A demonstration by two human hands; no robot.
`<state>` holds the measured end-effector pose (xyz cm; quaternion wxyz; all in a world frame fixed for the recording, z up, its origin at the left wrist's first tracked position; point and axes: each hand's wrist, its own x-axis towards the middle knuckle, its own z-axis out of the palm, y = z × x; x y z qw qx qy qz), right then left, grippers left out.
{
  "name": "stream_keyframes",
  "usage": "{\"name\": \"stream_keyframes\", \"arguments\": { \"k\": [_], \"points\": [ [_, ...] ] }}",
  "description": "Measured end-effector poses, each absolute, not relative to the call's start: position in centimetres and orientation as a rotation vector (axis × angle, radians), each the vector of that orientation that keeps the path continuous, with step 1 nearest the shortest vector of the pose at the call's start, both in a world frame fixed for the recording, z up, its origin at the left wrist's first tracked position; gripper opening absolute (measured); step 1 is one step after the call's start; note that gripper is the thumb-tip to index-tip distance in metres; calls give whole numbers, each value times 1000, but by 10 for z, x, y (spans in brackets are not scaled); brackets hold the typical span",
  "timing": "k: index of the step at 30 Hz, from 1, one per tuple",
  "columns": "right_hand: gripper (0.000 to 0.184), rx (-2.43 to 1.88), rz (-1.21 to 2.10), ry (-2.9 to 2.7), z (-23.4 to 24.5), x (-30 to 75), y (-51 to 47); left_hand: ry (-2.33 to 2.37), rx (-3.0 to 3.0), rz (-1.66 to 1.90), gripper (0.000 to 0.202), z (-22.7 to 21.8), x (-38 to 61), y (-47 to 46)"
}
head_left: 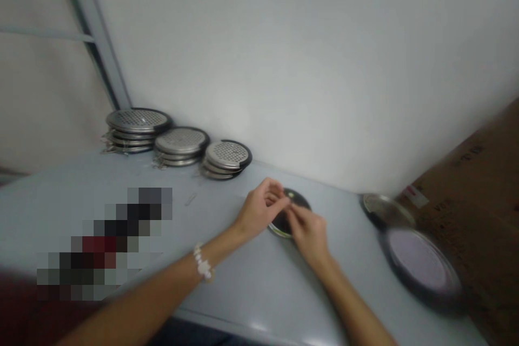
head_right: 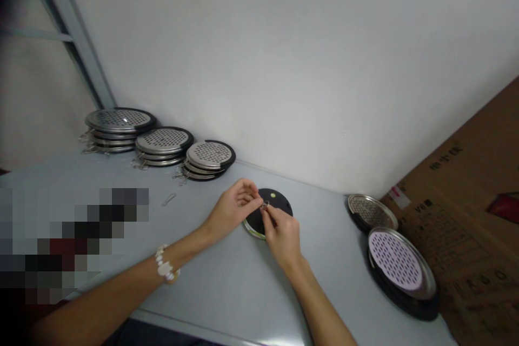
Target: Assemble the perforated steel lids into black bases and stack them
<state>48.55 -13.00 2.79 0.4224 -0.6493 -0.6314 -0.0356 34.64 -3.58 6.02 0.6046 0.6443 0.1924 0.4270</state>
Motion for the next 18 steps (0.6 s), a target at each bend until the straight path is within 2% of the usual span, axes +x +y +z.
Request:
{"name": "stream_keyframes", "arguments": {
  "k": [3,6,9,10,14,18],
  "points": [
    [26,-1625,12,-1562,31,481,-130,461,1732,945,6,59,344,-36],
    [22,-1623,97,-1497,36,481,-131,438,1842,917,10,59,343,-37],
    [56,-1504,280,-1395,44,486,-135,393,1958,907,17,60,342,-37],
    [60,-1445,382,-1374,46,488,-137,366,1985,896,18,59,342,-37],
    [34,-1381,659,-1315,51,493,-147,307,2049,862,19,56,343,-39],
    [34,-1460,593,-1285,46,495,-153,341,2143,868,20,52,344,-42]
  ]
}}
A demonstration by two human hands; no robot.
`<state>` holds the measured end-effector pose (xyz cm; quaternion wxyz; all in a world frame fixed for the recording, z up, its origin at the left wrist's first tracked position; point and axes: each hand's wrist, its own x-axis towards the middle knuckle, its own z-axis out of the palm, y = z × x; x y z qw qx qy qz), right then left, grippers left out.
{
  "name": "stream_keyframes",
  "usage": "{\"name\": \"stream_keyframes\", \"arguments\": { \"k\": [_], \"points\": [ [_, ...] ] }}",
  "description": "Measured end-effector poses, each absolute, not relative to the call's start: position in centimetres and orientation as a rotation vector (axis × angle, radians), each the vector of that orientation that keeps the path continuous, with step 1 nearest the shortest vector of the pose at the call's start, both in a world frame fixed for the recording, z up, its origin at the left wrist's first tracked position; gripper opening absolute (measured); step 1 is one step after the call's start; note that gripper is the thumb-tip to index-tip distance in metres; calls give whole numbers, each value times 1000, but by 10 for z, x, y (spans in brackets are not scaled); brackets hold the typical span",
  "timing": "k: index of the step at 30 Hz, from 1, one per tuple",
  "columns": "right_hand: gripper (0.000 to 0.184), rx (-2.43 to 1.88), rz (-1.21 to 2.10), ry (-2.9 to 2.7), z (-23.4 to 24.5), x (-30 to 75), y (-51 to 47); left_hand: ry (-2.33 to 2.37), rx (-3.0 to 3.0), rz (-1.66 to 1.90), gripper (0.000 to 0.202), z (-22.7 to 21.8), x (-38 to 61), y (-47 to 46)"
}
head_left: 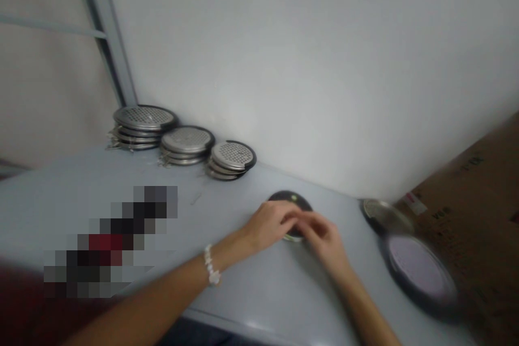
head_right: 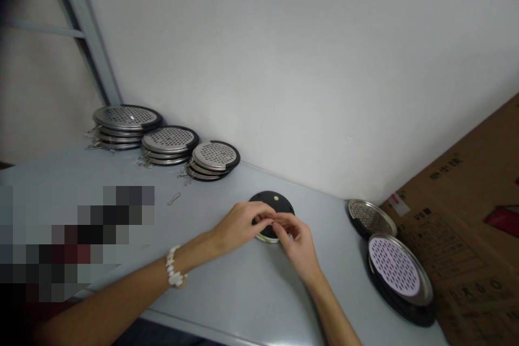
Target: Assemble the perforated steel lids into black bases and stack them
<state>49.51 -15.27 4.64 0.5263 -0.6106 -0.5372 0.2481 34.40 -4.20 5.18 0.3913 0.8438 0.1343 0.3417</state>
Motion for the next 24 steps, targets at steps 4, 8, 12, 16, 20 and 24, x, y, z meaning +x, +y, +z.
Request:
{"name": "stream_keyframes", "arguments": {
  "k": [4,8,12,16,20,24],
  "points": [
    [35,-1463,598,-1218,44,494,-154,331,2115,846,19,53,345,-45],
    [35,-1452,615,-1183,49,497,-155,323,2001,800,12,56,345,-43],
    [38,-1479,648,-1229,53,504,-158,372,1917,814,16,55,344,-37],
    [31,-1473,587,-1256,50,504,-159,385,1929,786,16,53,343,-34],
    [23,-1475,566,-1282,47,499,-157,376,2047,730,17,54,343,-36],
    [16,-1517,537,-1400,45,498,-159,333,2257,684,21,55,339,-34]
  ]
}}
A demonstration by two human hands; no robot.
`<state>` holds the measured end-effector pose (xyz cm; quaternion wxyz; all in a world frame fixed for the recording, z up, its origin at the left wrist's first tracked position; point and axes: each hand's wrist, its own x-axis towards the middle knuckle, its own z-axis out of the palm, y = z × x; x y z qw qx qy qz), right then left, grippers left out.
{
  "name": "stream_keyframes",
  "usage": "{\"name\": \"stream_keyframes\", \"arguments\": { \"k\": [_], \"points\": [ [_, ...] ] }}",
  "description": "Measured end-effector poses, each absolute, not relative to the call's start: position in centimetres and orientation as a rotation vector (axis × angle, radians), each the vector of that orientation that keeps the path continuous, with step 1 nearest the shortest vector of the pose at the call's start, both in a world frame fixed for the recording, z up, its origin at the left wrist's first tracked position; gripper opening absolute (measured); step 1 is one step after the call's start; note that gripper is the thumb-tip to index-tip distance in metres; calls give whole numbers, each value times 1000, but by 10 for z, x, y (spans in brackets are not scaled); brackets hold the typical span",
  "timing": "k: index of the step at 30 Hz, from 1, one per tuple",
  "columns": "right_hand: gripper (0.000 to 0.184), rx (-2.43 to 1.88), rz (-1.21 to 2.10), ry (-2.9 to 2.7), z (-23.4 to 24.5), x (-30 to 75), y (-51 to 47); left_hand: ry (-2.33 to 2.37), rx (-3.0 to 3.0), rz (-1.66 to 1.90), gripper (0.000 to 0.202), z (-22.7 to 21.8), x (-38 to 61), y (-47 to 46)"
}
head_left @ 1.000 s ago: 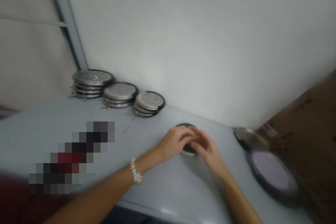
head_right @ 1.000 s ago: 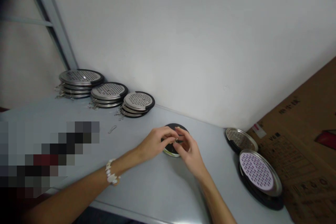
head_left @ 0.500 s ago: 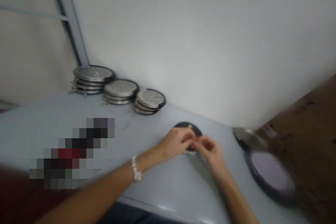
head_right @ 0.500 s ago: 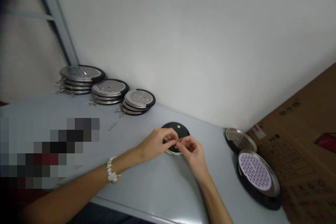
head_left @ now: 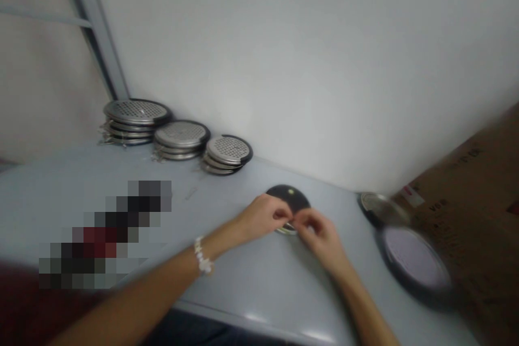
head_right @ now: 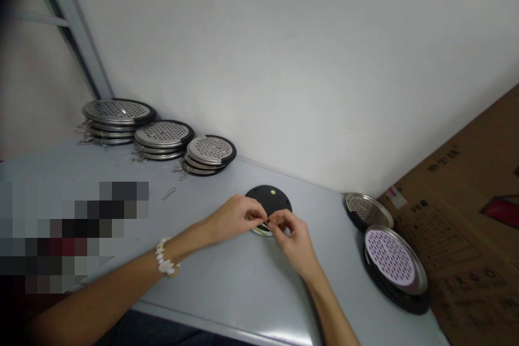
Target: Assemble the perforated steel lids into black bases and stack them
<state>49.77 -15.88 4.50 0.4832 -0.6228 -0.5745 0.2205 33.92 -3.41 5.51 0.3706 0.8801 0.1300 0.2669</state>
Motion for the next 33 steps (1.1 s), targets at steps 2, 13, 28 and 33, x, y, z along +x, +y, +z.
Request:
{"name": "stream_keyframes", "arguments": {
  "k": [2,13,28,33],
  "points": [
    [11,-1533,508,-1465,44,496,-160,280,2326,656,22,54,337,-31],
    [10,-1561,274,-1629,33,497,-159,229,2543,620,19,46,334,-22],
    [16,-1485,181,-1786,28,505,-164,155,2522,590,23,43,336,-19],
    [16,-1463,180,-1789,28,506,-165,111,2479,589,26,42,341,-15]
  ]
}}
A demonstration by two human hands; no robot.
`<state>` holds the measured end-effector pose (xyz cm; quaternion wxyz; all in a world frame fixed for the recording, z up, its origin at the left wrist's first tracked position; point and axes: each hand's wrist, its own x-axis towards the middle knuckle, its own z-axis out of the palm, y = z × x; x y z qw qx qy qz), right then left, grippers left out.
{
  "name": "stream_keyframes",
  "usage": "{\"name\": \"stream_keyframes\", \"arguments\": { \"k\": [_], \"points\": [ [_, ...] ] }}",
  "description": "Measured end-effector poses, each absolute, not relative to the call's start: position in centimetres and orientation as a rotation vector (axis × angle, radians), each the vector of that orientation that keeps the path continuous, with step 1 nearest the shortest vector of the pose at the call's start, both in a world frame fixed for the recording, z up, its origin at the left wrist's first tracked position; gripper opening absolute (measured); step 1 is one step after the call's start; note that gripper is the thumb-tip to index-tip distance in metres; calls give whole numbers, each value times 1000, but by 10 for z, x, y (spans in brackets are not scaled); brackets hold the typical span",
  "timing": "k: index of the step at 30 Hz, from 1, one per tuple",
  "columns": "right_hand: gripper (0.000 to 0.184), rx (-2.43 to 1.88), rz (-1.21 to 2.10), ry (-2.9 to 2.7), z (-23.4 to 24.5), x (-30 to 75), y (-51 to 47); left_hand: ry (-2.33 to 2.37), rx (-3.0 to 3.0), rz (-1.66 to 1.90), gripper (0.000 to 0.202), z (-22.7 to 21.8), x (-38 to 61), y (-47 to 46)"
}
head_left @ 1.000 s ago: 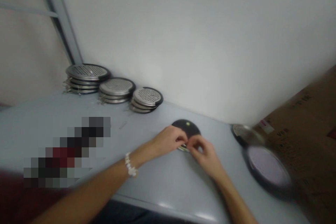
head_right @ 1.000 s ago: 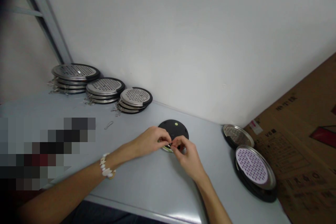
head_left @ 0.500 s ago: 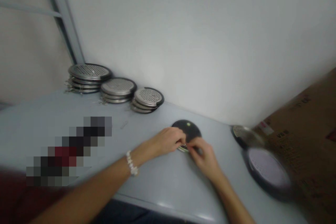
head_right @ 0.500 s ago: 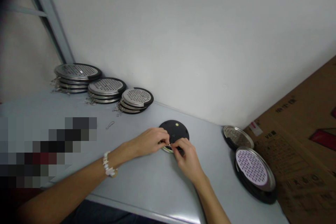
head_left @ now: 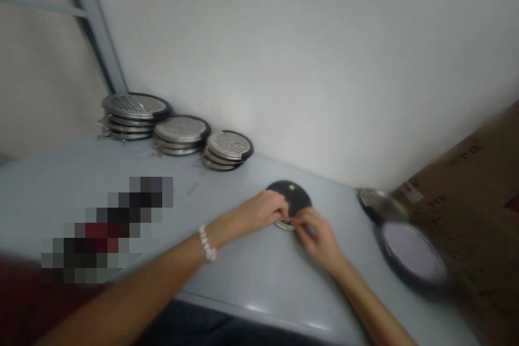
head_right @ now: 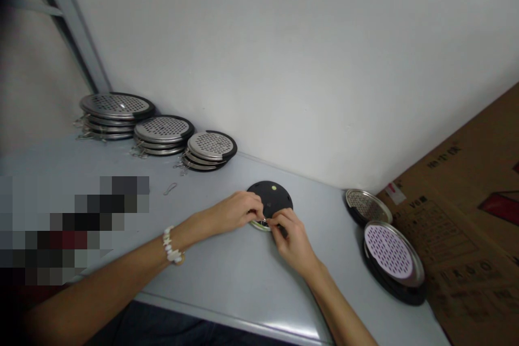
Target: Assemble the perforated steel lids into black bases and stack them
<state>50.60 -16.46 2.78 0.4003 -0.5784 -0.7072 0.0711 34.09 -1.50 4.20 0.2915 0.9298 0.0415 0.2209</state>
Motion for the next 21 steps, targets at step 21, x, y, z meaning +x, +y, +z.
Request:
{"name": "stream_keyframes", "arguments": {
  "k": [21],
  "points": [
    [10,-1503,197,-1723,19,508,-175,52,2289,613,14,31,349,-18]
  ]
}}
